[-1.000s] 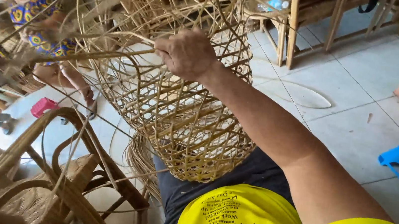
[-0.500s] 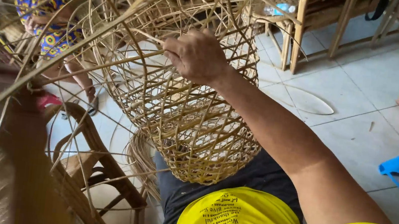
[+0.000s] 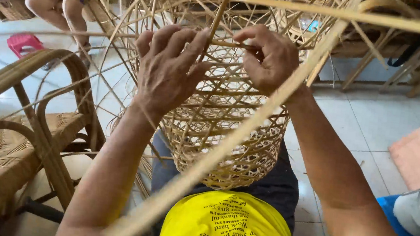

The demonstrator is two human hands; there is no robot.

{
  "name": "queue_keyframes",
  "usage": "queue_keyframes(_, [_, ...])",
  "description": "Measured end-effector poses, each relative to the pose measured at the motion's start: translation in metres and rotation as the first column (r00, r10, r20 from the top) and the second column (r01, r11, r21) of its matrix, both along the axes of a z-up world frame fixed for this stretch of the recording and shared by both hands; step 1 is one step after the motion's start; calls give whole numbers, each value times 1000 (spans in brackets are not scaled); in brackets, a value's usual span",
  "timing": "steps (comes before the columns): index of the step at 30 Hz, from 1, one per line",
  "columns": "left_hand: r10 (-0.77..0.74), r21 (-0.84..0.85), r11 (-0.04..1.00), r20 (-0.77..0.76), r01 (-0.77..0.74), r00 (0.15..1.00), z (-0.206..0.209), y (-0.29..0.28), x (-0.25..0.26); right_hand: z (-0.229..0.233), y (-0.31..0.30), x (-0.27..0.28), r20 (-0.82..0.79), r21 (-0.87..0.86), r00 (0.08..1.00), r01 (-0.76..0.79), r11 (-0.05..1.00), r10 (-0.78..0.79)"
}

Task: Weaving a cylindrical bamboo basket by hand using thin bamboo strips.

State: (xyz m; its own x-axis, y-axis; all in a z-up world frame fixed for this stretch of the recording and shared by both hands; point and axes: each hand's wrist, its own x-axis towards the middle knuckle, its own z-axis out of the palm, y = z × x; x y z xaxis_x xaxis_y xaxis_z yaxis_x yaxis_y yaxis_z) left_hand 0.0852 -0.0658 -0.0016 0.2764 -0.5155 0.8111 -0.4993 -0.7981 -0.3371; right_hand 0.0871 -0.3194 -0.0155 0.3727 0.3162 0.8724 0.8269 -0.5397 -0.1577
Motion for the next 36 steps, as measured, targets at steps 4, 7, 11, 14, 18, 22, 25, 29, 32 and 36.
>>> queue_keyframes(4, [-122, -85, 984, 303, 154, 945, 8, -2, 1, 14, 3, -24, -267, 147, 960, -46, 988, 85])
queue_keyframes(7, [-130, -85, 985, 185, 147, 974, 23, -5, -12, 24, 1, -31, -383, 346, 880, -145, 927, 280])
queue_keyframes(11, [-110, 106, 989, 23, 107, 994, 29, -10, -21, 15, -17, -27, -382, 372, 869, -168, 913, 315])
queue_keyframes(14, [-137, 170, 974, -101, 153, 985, 19, -13, -21, 13, -22, -34, -405, 353, 853, -185, 917, 329])
queue_keyframes(18, [-56, 239, 967, -160, 93, 985, 17, -16, -16, 15, -22, -36, -412, 211, 892, -106, 972, 187])
queue_keyframes(22, [-24, 260, 962, -224, 83, 974, 13, -19, -17, 19, -17, -36, -331, 72, 940, -66, 995, 86])
queue_keyframes(25, [6, 284, 957, -214, 56, 977, 11, -14, -11, 23, -14, -40, -328, 40, 943, -47, 998, 58])
queue_keyframes(29, [-59, 288, 952, -157, 102, 986, 12, -6, -13, 12, -11, -19, -292, -83, 944, 131, 988, -150])
queue_keyframes(32, [-77, 271, 957, -95, 101, 992, 20, -5, -14, 9, -6, -8, -137, -64, 962, 230, 971, -237])
queue_keyframes(36, [-283, 52, 950, -270, 308, 920, 31, -1, -9, 18, -10, -16, -216, -71, 974, 57, 996, -72])
